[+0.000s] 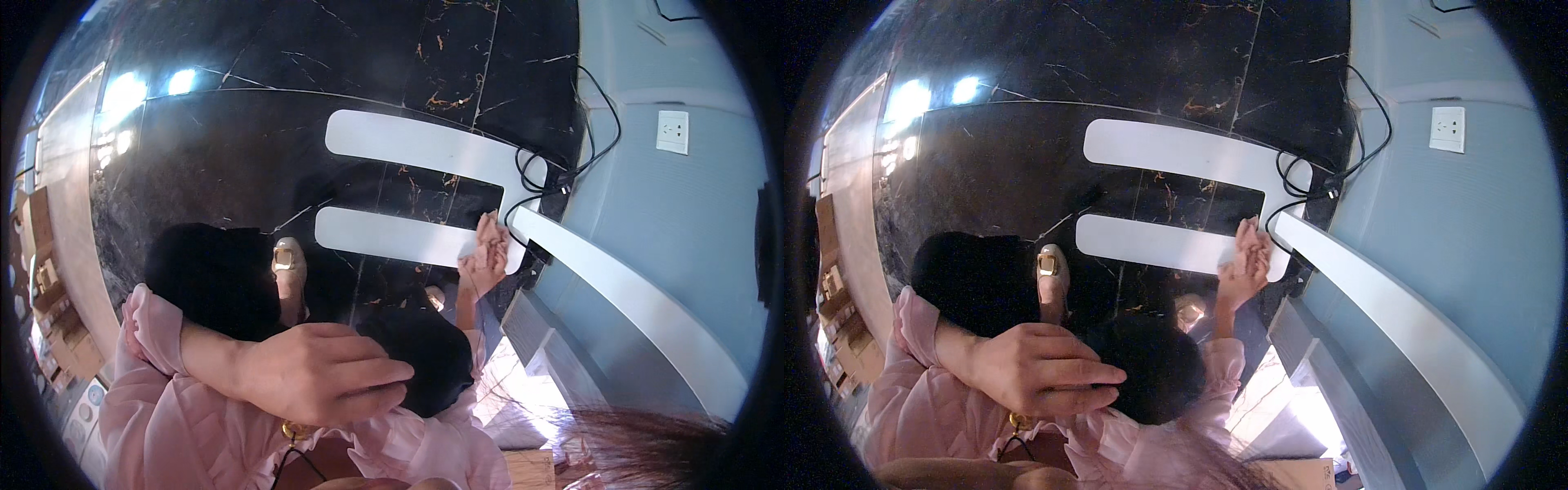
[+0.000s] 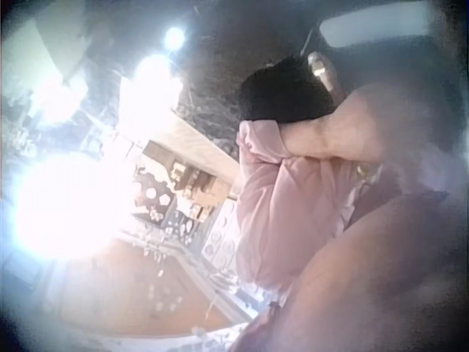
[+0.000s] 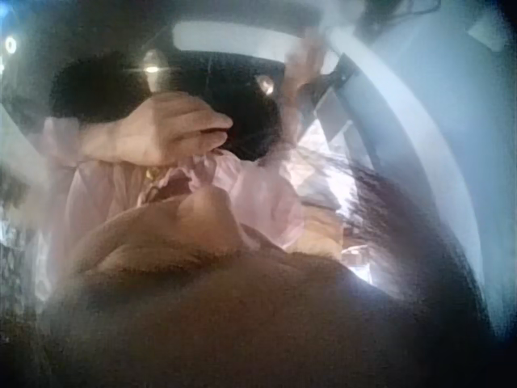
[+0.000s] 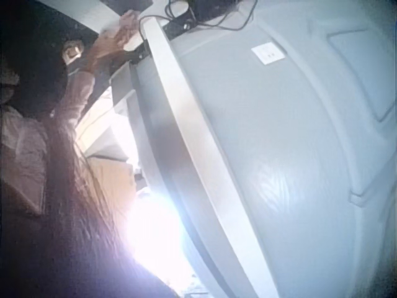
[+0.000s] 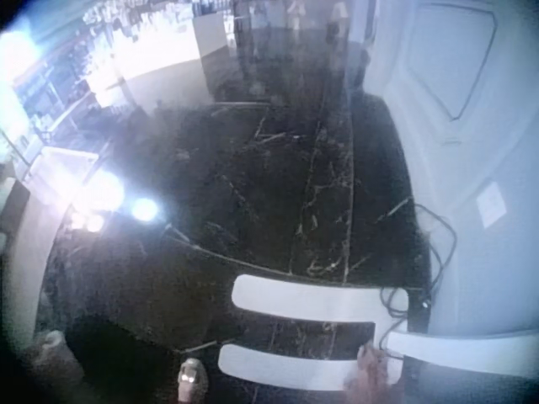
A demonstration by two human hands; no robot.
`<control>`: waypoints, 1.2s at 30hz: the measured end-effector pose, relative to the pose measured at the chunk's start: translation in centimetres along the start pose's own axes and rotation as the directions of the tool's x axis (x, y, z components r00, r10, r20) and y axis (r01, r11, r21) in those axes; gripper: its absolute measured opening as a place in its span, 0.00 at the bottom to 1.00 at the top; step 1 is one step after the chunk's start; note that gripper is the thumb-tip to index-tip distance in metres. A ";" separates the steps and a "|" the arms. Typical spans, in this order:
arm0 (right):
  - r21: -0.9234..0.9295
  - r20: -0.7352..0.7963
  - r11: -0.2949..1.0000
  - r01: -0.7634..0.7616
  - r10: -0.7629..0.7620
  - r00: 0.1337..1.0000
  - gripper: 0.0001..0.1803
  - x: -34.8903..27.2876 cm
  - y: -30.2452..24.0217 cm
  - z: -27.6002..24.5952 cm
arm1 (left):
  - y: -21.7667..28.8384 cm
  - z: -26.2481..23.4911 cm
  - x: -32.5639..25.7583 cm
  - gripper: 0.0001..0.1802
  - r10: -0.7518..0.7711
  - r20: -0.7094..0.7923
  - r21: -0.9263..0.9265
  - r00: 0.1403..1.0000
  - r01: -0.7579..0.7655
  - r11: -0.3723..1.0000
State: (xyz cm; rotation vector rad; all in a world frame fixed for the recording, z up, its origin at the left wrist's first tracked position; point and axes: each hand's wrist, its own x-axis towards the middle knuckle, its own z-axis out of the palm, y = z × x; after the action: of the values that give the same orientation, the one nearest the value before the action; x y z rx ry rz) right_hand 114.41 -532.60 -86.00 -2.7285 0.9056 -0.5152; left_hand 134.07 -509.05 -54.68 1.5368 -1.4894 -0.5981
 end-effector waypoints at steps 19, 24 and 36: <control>0.778 0.297 0.532 0.335 -0.781 0.550 0.16 -1.4 -22.6 6.5 | -0.1 0.2 -0.1 0.14 -0.049 -0.054 0.020 0.997 0.050 0.999; 0.841 0.348 0.493 0.222 -0.808 0.475 0.17 1.1 -21.4 0.9 | 0.3 0.6 0.3 0.14 -0.014 -0.071 -0.007 0.997 0.014 1.000; 0.223 0.081 0.973 0.051 -0.071 0.994 0.23 3.7 -2.6 -8.0 | 0.7 0.6 0.5 0.13 -0.035 -0.061 -0.046 0.998 0.032 0.998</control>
State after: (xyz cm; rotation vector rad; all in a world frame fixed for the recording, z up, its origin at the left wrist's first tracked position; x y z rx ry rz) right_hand 115.42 -533.60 -76.94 -2.5611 0.6990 -0.4713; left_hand 133.28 -509.64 -54.31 1.5348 -1.3976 -0.5947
